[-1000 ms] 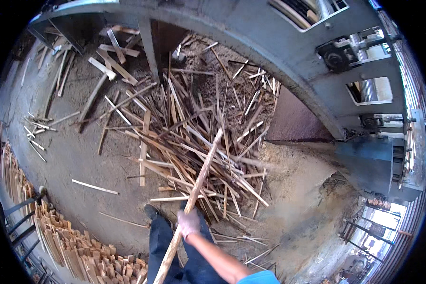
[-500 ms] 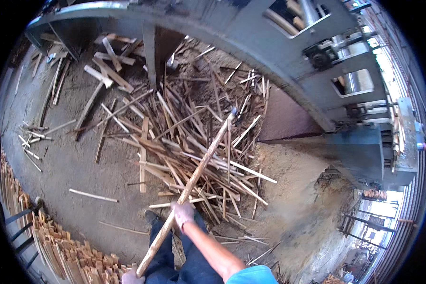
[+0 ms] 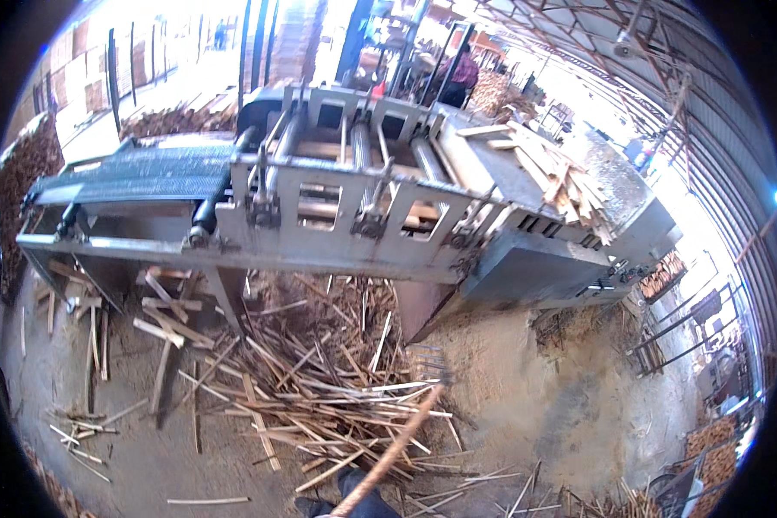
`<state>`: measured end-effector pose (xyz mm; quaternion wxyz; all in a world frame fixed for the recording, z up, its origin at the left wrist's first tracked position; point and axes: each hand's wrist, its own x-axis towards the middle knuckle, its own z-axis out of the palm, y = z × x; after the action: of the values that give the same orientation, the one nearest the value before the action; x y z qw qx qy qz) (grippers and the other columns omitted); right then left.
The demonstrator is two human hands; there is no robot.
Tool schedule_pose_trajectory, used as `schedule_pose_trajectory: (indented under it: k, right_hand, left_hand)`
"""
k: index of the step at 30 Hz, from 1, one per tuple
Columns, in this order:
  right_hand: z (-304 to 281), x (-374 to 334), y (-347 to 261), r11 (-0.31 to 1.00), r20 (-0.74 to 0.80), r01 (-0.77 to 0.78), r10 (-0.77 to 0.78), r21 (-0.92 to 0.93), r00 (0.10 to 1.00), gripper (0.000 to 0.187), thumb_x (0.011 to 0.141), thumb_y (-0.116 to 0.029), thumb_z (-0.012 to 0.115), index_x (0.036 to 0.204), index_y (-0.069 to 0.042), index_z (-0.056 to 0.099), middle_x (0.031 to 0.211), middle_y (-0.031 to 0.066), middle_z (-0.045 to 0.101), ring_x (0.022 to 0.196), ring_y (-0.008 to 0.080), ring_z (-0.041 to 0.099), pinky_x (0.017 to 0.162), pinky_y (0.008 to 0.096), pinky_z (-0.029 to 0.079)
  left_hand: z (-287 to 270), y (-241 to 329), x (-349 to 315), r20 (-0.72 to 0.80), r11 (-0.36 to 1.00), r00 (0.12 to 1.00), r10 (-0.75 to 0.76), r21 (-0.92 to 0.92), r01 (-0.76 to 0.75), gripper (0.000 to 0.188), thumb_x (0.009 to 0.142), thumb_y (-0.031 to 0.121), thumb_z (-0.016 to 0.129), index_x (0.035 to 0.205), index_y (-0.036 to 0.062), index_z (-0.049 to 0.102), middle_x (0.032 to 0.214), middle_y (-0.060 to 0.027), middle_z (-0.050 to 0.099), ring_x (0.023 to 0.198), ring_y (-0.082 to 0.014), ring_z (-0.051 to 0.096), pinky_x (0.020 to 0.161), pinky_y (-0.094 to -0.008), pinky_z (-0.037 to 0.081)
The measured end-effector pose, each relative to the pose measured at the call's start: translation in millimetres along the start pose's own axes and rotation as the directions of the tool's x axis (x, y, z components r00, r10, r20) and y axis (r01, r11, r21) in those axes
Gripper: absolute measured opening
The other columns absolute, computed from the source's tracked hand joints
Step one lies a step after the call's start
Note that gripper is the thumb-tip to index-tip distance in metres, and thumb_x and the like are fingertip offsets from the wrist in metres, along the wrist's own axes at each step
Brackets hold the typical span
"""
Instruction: The person gathers and stacks wooden planks in a workshop. They pick up pieces from a pile on the floor, arrange them into bundles, and place them onto a metal rack. The person also uses a long stick to push wood pieces into a machine hopper.
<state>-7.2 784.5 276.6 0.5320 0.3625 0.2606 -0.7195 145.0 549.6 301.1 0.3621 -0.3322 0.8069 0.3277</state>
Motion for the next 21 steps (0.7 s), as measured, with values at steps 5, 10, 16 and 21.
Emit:
schedule_pose_trajectory:
  k: [5, 10, 16, 21]
  right_hand:
    - [12.1, -108.6, -70.3, 0.891, 0.114, 0.339, -0.32, -0.301, 0.941, 0.014, 0.087, -0.011, 0.068, 0.091, 0.001, 0.072, 0.087, 0.0114, 0.07, 0.091, 0.0243, 0.065, 0.087, 0.0347, 0.052]
    - [25.4, -143.0, -169.0, 0.788, 0.318, 0.608, -0.555, -0.095, 0.769, 0.021, 0.093, -0.014, 0.065, 0.109, -0.001, 0.068, 0.103, 0.0134, 0.071, 0.102, 0.0263, 0.067, 0.096, 0.0388, 0.052]
    - [157.0, -177.8, -306.8, 0.039, 0.569, 0.815, -0.696, -0.579, 0.438, 0.056, 0.094, -0.035, 0.071, 0.141, -0.013, 0.049, 0.126, 0.0131, 0.058, 0.12, 0.0279, 0.057, 0.112, 0.044, 0.044]
    - [195.1, -183.9, -273.9, -0.226, 0.693, 0.684, -0.469, -0.694, 0.548, 0.072, 0.097, -0.032, 0.063, 0.156, -0.003, 0.033, 0.143, 0.016, 0.055, 0.129, 0.0218, 0.055, 0.112, 0.0315, 0.041]
  left_hand:
    - [-26.6, 28.0, 11.8, -0.04, 0.993, 0.993, 0.111, 0.044, -0.109, 0.036, 0.087, 0.031, 0.069, 0.118, 0.0129, 0.066, 0.089, -0.0217, 0.072, 0.078, -0.0426, 0.069, 0.068, -0.0495, 0.055]
    - [-41.9, 59.0, 26.0, -0.077, 0.965, 0.965, 0.252, 0.1, -0.244, 0.035, 0.087, 0.031, 0.069, 0.116, 0.013, 0.067, 0.089, -0.0215, 0.072, 0.078, -0.0423, 0.069, 0.068, -0.049, 0.055]
    - [-133.2, 265.4, -48.0, -0.38, 0.68, 0.695, 0.61, -0.199, -0.706, 0.025, 0.086, 0.029, 0.072, 0.103, 0.0109, 0.069, 0.075, -0.0162, 0.07, 0.07, -0.0351, 0.07, 0.062, -0.0434, 0.055]
    - [-229.0, 379.8, 57.0, -0.726, 0.603, 0.336, 0.6, 0.135, -0.786, 0.027, 0.084, 0.026, 0.073, 0.099, 0.0057, 0.065, 0.077, -0.0163, 0.07, 0.068, -0.0286, 0.069, 0.067, -0.0409, 0.056]
